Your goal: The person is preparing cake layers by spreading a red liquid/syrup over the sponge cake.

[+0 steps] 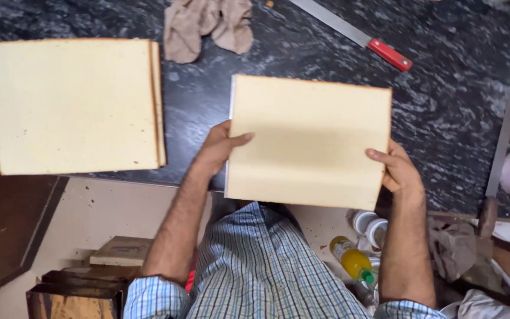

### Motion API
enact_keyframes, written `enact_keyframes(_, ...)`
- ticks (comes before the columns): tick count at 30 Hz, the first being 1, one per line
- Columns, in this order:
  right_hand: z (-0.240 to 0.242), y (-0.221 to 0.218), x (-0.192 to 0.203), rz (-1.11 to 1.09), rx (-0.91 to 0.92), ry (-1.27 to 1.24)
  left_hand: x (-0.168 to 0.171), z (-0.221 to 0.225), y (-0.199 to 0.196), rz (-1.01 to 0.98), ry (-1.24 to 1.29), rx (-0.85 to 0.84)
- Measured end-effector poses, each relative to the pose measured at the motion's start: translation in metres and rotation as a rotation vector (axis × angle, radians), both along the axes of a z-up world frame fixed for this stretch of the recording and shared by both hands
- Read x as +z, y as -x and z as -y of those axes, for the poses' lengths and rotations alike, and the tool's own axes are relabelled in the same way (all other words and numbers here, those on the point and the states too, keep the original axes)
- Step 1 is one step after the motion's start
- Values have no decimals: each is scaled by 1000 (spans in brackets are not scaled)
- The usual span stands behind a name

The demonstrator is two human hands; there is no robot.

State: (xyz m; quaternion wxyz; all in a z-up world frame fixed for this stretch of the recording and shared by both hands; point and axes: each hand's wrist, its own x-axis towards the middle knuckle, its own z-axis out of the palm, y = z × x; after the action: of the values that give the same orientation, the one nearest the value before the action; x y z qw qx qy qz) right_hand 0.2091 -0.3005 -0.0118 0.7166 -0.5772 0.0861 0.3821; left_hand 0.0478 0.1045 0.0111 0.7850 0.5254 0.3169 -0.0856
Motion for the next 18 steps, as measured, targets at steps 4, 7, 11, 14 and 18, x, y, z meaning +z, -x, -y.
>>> enact_keyframes(4,-3,-3,-3,-29,-7,7,3,-3,0,-33,46,8)
enact_keyframes(7,-5,-4,-1,-58,8,-14,2,-7,5,-29,115,24)
enact_keyframes(11,-14,-5,5,-56,32,3,-7,-15,8,15,158,27)
enact_keyframes(14,-19,-6,10,-55,31,61,1,-11,6,-7,108,26)
enact_keyframes(18,-16,-4,5,-45,40,32,1,-5,6,-21,32,41)
